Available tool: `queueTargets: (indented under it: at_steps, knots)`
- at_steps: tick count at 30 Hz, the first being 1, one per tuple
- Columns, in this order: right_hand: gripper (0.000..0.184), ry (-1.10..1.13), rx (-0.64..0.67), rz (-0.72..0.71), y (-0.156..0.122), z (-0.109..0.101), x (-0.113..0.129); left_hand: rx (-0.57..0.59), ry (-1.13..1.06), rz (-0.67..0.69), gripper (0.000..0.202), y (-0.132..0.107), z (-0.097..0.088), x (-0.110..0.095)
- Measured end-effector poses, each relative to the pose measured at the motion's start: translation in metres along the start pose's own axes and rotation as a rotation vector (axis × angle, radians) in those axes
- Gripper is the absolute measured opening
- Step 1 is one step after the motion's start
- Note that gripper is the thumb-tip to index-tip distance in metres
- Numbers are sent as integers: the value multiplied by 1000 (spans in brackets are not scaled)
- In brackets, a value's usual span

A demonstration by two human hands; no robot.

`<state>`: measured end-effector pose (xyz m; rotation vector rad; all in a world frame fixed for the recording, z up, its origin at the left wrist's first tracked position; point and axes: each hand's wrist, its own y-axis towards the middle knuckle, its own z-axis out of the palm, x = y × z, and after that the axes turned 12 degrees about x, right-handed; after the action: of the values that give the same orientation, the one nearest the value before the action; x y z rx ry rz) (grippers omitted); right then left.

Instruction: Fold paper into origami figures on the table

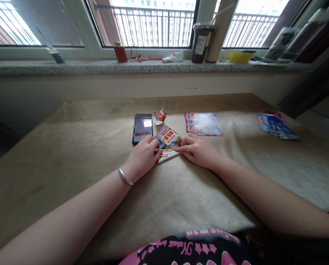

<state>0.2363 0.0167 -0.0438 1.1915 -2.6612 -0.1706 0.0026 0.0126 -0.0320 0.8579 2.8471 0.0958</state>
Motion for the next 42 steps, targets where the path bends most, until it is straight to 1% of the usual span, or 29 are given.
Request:
queueTargets:
  at_steps: [4,8,11,15,19,22,28,35,38,42]
  knots:
    - [24,-3,7,0,-1,0,-1,-19,-49,79,8,0,1,6]
    - [25,-10,16,4,-1,1,-2,24,-103,136,12,0,1,15]
    - [24,-11,17,2,-2,1,-2,50,-102,185,15,0,-1,17]
    - [23,-11,11,0,-1,0,-1,16,-59,179,21,-2,-5,11]
    - [24,-22,12,-2,-1,0,-2,-9,-23,251,28,-7,-8,-1]
    - [23,-36,15,0,-1,1,-1,47,76,312,26,-10,-9,-8]
    - [22,-41,3,7,-1,-1,1,46,165,303,22,-11,-7,-12]
    - [23,-33,36,15,-1,-3,3,44,193,314,26,-11,-6,-14]
    - [24,-43,33,17,-1,-3,3,32,196,314,26,-10,-6,-14]
    - [24,-36,25,5,-1,-2,2,44,174,313,27,-9,-6,-15]
